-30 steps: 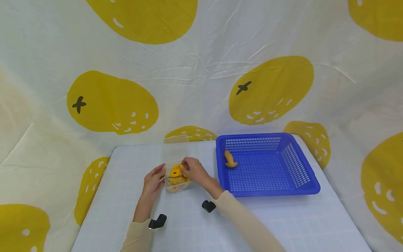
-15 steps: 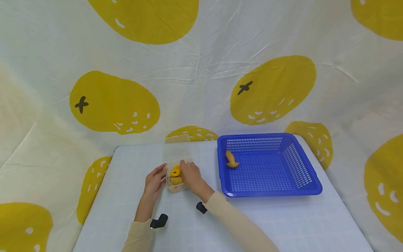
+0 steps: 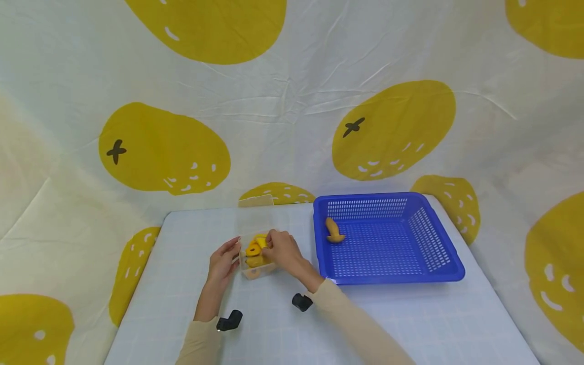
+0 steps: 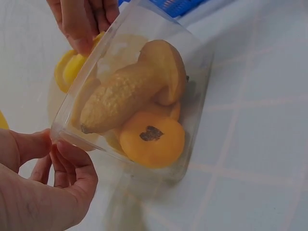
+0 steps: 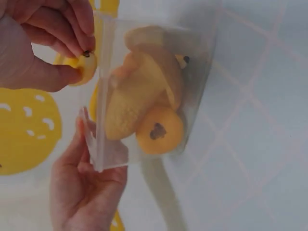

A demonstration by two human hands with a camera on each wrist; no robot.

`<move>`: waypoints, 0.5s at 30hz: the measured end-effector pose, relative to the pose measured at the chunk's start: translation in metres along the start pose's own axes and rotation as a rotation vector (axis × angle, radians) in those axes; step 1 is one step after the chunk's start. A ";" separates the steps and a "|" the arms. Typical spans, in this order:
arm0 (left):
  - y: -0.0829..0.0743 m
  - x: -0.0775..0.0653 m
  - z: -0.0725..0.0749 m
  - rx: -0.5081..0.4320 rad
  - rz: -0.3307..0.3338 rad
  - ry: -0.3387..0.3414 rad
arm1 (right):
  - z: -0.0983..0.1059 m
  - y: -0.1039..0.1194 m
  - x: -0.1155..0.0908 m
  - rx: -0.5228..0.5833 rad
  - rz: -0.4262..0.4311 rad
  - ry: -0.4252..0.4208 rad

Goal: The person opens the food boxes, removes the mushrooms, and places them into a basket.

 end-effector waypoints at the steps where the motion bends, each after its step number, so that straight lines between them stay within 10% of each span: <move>1: 0.000 0.000 0.000 0.000 -0.002 -0.001 | 0.002 -0.001 -0.001 0.026 0.000 0.000; 15: 0.002 0.001 0.000 0.014 -0.010 -0.008 | 0.037 -0.017 -0.010 0.249 -0.019 0.009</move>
Point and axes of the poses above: each hand's wrist, its own x-axis towards the middle knuckle, its own z-axis out of the back of the hand, y = z × x, the point moved 8 cm from there along x, towards the middle knuckle, and after that the axes turned 8 degrees about x, right-handed, at the moved point
